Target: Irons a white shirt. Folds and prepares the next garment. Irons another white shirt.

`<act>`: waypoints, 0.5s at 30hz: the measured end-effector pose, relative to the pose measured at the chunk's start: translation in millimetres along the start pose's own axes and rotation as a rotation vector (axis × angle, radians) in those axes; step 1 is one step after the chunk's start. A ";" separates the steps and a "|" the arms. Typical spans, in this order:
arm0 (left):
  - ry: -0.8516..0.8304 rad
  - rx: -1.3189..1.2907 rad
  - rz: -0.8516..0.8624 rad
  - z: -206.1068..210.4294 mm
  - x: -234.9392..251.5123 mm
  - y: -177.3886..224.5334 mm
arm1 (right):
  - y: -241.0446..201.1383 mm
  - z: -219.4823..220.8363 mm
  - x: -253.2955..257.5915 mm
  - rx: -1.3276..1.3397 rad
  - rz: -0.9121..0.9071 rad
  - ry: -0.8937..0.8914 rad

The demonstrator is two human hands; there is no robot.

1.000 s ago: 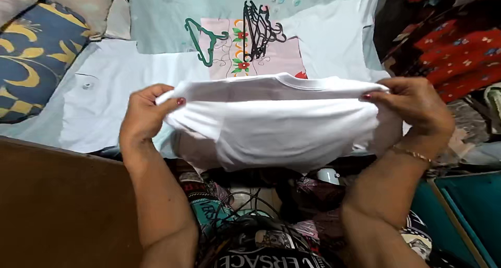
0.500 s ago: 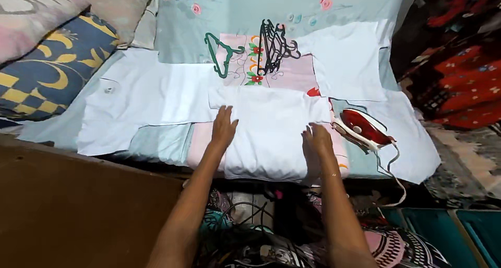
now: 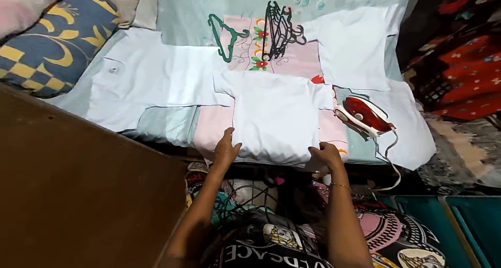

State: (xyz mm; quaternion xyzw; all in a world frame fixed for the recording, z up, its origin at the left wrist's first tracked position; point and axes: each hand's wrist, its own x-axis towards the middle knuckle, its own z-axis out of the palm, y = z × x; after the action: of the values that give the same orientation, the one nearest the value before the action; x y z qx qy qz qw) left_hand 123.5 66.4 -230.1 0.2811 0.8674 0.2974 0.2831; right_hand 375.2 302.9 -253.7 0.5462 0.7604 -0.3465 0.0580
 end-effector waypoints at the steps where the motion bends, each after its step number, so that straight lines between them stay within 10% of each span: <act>1: -0.059 -0.004 -0.009 -4.7 -0.3 0.4 | 5.8 -2.7 -1.4 0.009 -0.017 -0.045; 9: -0.147 -0.142 0.051 -25.5 -4.2 -17.9 | 30.5 -2.9 -15.6 0.428 -0.107 0.013; 15: -0.154 0.095 0.045 -16.9 -11.5 -16.5 | 26.5 -3.1 -13.7 0.119 -0.026 -0.071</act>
State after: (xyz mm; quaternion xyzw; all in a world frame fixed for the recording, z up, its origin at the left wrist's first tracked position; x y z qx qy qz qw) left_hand 115.0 41.9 -226.3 0.3357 0.8497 0.2395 0.3286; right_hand 404.7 298.3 -257.2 0.5262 0.7430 -0.4108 0.0477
